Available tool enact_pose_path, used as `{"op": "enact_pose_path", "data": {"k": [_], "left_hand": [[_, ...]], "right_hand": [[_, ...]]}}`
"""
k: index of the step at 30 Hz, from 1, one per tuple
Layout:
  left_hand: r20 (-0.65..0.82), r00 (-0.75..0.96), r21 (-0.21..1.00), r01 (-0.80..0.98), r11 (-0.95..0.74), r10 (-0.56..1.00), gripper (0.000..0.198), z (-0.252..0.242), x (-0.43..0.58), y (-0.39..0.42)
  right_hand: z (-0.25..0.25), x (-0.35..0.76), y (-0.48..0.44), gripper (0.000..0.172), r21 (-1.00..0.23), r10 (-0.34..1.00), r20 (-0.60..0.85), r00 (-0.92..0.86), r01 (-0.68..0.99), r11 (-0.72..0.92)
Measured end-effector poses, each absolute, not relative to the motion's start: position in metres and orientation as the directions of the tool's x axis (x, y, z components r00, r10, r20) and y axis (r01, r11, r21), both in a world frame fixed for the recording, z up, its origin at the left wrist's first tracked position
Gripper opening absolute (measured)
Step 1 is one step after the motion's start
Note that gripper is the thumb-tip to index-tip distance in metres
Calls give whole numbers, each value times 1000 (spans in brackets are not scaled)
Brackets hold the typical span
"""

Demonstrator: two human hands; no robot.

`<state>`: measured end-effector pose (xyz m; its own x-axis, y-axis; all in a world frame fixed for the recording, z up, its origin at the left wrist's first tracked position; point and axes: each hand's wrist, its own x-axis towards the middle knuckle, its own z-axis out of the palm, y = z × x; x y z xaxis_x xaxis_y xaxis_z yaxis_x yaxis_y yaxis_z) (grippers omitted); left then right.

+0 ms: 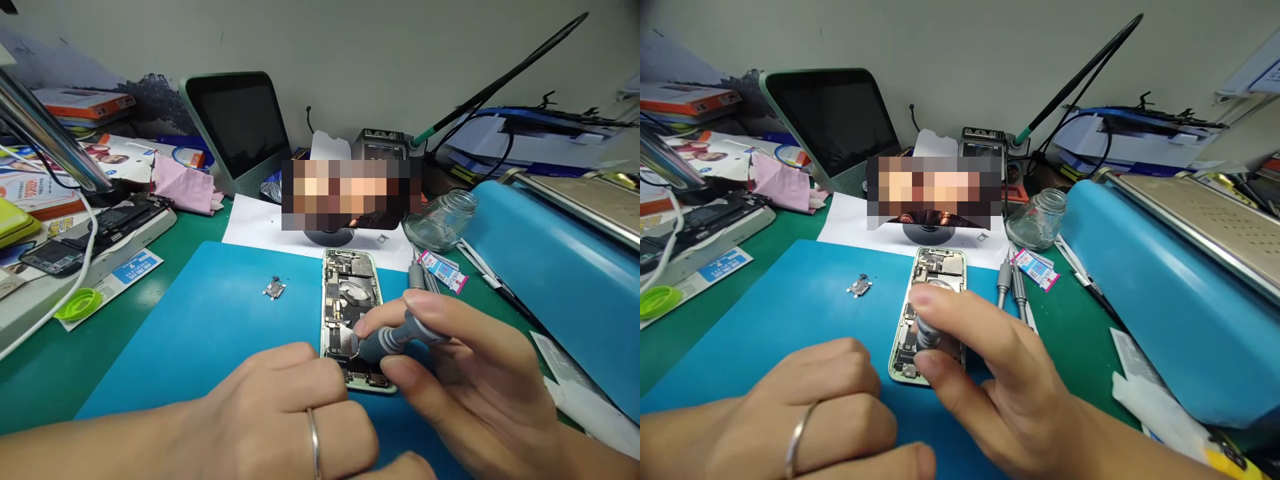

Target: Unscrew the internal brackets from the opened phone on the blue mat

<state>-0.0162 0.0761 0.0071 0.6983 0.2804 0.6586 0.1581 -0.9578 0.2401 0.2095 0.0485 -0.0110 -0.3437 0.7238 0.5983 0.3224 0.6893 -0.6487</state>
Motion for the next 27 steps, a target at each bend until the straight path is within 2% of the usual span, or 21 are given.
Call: {"op": "enact_pose_path", "data": {"k": [1,3,8,16,27], "left_hand": [[650,714,229,140,-963,259,24,6,-16,77],[618,739,229,155,-961,266,16,1,-16,77],[631,732,171,192,-966,257,22,-17,-14,81],[579,769,151,227,-962,272,33,-22,-12,84],[575,768,151,241,-959,284,32,-25,-14,84]], "right_hand": [[-11,209,49,78,-637,712,609,-349,318,702],[-10,209,51,77,-616,692,628,-357,315,722],[-9,210,52,76,-609,688,632,-358,321,726],[-10,210,53,76,-627,705,613,-357,322,709],[-14,213,49,75,-615,715,620,-323,367,698]]}}
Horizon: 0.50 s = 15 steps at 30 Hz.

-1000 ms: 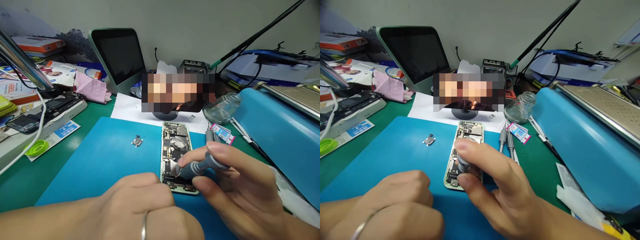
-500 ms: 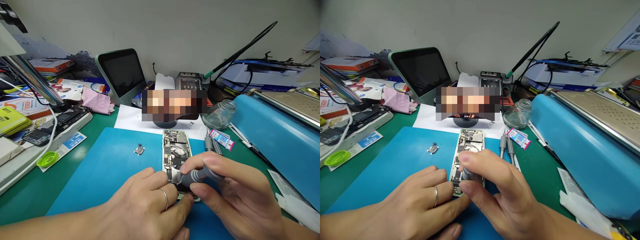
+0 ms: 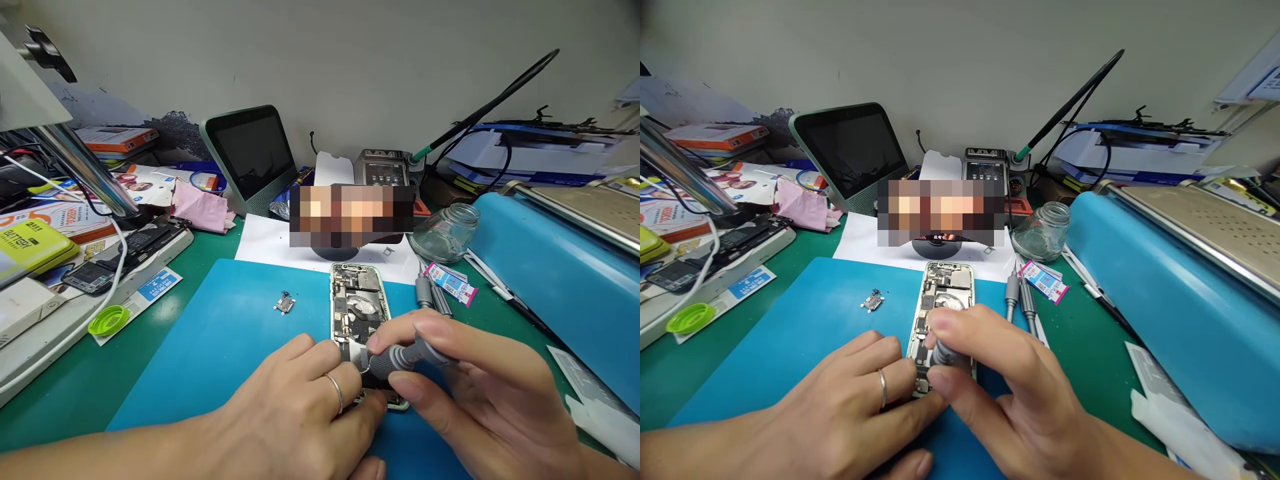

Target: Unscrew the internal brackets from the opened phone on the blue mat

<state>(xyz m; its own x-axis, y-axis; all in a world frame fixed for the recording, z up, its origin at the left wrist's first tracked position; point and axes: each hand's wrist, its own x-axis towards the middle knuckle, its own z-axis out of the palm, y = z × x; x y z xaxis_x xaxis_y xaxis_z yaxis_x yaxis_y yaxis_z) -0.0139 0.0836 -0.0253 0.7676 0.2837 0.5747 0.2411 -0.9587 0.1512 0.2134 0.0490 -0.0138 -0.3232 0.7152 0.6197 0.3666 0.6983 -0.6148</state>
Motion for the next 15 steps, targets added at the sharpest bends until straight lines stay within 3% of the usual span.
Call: {"op": "enact_pose_path", "data": {"k": [15], "left_hand": [[577,765,140,251,-958,285,28,-25,-15,83]], "right_hand": [[-13,212,50,76,-654,740,606,-291,349,672]]}}
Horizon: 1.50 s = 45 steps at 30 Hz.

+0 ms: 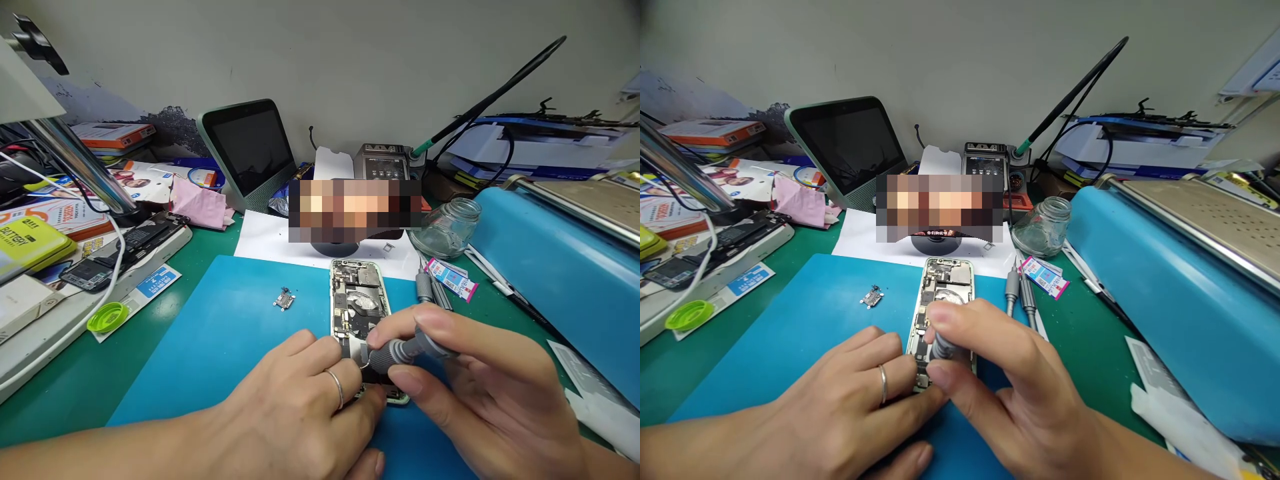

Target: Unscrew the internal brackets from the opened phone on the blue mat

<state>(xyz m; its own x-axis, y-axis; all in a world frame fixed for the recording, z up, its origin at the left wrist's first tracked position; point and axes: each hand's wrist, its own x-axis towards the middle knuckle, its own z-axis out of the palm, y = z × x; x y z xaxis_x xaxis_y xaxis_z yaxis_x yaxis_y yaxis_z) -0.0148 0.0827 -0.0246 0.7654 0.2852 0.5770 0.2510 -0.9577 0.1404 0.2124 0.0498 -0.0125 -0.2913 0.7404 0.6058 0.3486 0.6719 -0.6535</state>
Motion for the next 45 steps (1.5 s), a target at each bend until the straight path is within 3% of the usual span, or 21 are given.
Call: {"op": "enact_pose_path", "data": {"k": [45], "left_hand": [[612,750,111,231,-967,250,27,-26,-11,85]], "right_hand": [[-11,210,51,76,-647,730,623,-282,339,683]]}}
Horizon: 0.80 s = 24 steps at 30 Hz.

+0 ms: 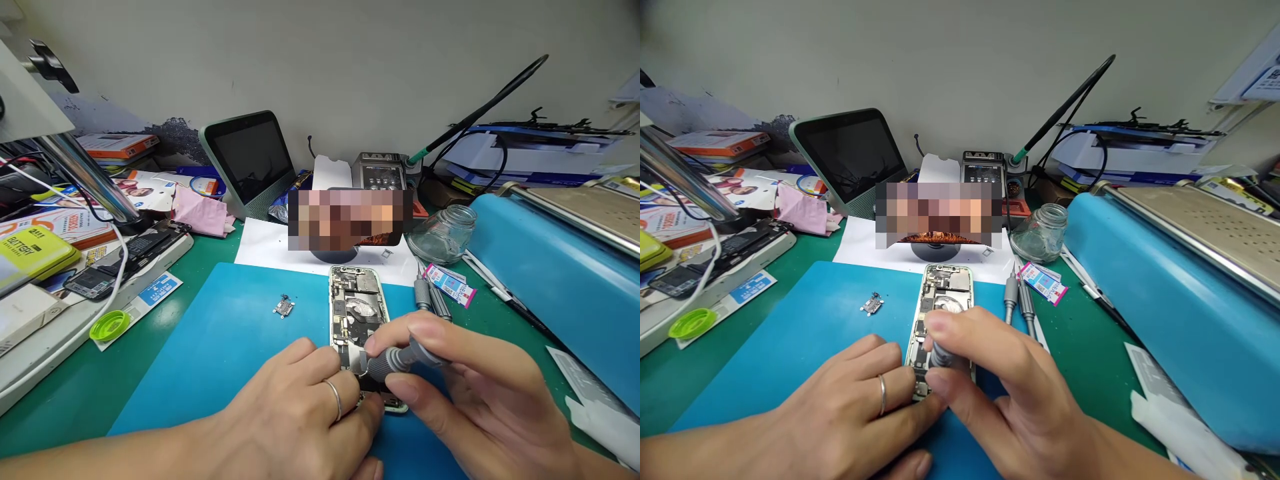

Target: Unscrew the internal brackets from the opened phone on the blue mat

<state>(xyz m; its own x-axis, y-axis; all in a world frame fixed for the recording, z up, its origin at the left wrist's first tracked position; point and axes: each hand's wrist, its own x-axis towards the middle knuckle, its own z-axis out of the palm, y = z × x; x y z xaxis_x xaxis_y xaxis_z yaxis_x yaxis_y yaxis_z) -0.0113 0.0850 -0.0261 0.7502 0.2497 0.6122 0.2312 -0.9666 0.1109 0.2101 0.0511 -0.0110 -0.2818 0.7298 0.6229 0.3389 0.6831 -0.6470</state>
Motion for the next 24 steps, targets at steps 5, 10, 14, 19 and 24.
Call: {"op": "enact_pose_path", "data": {"k": [5,10,14,19,24], "left_hand": [[628,739,102,233,-967,245,26,-28,-10,85],[613,750,110,233,-966,250,25,-28,-12,84],[614,746,115,239,-964,258,26,-27,-12,84],[588,761,129,246,-961,273,25,-26,-13,84],[592,758,129,246,-961,274,26,-26,-14,82]], "right_hand": [[-10,210,52,78,-651,730,614,-299,330,683],[-12,210,50,78,-647,728,619,-294,336,685],[-15,212,49,80,-648,730,610,-308,336,683],[-16,214,48,78,-654,738,613,-281,344,674],[-13,212,48,77,-646,736,606,-301,353,677]]}}
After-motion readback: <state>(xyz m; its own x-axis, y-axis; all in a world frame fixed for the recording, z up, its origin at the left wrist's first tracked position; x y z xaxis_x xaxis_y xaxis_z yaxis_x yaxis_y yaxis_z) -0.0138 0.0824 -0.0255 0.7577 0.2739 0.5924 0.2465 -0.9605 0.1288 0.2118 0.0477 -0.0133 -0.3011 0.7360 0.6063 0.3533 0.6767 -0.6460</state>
